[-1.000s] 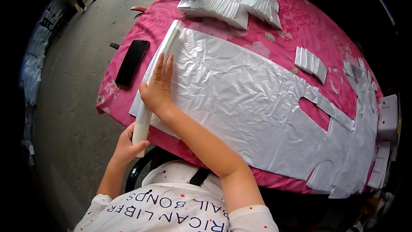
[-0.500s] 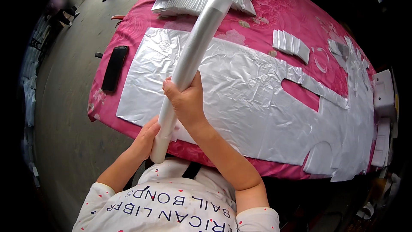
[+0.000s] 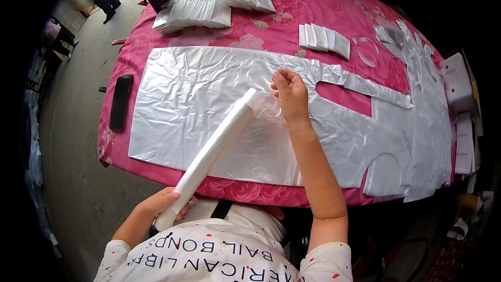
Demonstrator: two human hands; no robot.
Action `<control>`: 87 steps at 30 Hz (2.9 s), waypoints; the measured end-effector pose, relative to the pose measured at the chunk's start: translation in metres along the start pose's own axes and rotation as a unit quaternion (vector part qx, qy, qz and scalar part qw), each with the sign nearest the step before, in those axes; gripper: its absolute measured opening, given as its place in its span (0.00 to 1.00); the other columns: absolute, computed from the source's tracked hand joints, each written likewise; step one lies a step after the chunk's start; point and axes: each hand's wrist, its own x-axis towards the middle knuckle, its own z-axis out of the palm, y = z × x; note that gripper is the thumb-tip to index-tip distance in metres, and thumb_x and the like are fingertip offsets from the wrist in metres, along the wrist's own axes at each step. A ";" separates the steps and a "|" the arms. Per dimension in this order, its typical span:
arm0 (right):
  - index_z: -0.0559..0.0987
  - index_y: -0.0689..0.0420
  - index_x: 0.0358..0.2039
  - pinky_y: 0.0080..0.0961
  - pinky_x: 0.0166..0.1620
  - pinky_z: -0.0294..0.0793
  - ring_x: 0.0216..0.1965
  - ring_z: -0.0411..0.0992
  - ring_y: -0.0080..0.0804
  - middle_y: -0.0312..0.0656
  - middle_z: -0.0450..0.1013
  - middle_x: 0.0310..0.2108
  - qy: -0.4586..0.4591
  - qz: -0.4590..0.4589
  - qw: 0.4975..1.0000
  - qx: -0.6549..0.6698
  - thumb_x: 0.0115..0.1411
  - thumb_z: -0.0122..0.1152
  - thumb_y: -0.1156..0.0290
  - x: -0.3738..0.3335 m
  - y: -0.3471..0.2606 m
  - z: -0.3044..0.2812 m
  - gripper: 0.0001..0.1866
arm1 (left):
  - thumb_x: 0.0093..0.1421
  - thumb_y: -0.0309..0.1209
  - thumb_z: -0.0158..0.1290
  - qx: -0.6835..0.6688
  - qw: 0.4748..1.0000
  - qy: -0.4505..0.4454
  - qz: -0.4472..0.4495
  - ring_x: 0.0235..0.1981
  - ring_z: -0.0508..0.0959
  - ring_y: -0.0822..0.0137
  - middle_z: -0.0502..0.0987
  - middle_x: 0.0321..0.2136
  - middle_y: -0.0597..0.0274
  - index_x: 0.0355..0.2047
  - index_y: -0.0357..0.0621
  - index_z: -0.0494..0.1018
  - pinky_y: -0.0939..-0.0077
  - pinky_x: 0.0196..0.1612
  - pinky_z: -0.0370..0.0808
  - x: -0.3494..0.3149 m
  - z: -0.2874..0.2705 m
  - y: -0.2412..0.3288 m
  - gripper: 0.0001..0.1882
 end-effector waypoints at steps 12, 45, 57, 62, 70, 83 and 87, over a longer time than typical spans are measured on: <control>0.78 0.59 0.32 0.11 0.25 0.63 0.20 0.65 0.13 0.31 0.72 0.23 -0.260 0.149 0.944 -0.140 0.58 0.57 0.63 0.002 -0.012 -0.011 0.11 | 0.53 0.55 0.52 -0.020 1.000 -0.009 0.003 0.21 0.73 0.71 0.72 0.25 0.60 0.46 0.35 0.68 0.78 0.27 0.71 0.003 -0.004 -0.007 0.34; 0.77 0.63 0.33 0.21 0.30 0.68 0.24 0.67 0.22 0.39 0.74 0.24 -0.159 -0.124 0.919 -0.338 0.56 0.58 0.69 0.065 -0.005 -0.021 0.10 | 0.47 0.38 0.59 0.717 0.496 0.134 0.471 0.47 0.71 0.56 0.71 0.43 0.55 0.46 0.39 0.69 0.63 0.51 0.67 0.081 0.048 0.120 0.27; 0.76 0.61 0.36 0.25 0.35 0.70 0.29 0.70 0.29 0.42 0.73 0.33 -0.066 -0.192 0.910 -0.360 0.56 0.57 0.69 0.054 -0.027 -0.016 0.10 | 0.56 0.58 0.39 0.795 0.457 -0.012 0.399 0.63 0.54 0.57 0.55 0.61 0.49 0.58 0.33 0.56 0.59 0.63 0.48 0.102 0.058 0.046 0.42; 0.74 0.57 0.44 0.32 0.45 0.69 0.41 0.68 0.43 0.46 0.70 0.39 -0.258 -0.302 0.818 -0.415 0.53 0.60 0.65 -0.055 -0.038 0.000 0.18 | 0.56 0.58 0.39 0.804 0.454 0.028 0.383 0.62 0.55 0.56 0.55 0.61 0.49 0.58 0.34 0.56 0.58 0.63 0.48 0.100 0.065 0.032 0.41; 0.70 0.51 0.53 0.32 0.44 0.69 0.41 0.67 0.39 0.40 0.70 0.41 -0.157 -0.260 0.762 -0.572 0.48 0.62 0.71 -0.086 -0.018 -0.054 0.28 | 0.56 0.56 0.40 0.821 0.445 0.042 0.354 0.65 0.48 0.59 0.50 0.63 0.51 0.60 0.34 0.52 0.61 0.64 0.46 0.096 0.074 0.031 0.42; 0.73 0.51 0.49 0.35 0.48 0.65 0.44 0.67 0.39 0.40 0.71 0.44 -0.257 -0.316 0.753 -0.517 0.43 0.63 0.76 -0.105 -0.019 -0.050 0.28 | 0.53 0.39 0.47 0.826 0.414 0.028 0.381 0.63 0.54 0.61 0.53 0.62 0.53 0.60 0.42 0.56 0.62 0.64 0.48 0.096 0.062 0.034 0.34; 0.74 0.51 0.48 0.35 0.49 0.64 0.44 0.67 0.39 0.39 0.71 0.43 -0.225 -0.378 0.737 -0.512 0.42 0.63 0.78 -0.074 -0.012 -0.027 0.28 | 0.56 0.42 0.44 0.862 0.327 0.060 0.383 0.64 0.53 0.61 0.53 0.62 0.57 0.60 0.45 0.56 0.62 0.62 0.50 0.097 0.062 0.024 0.32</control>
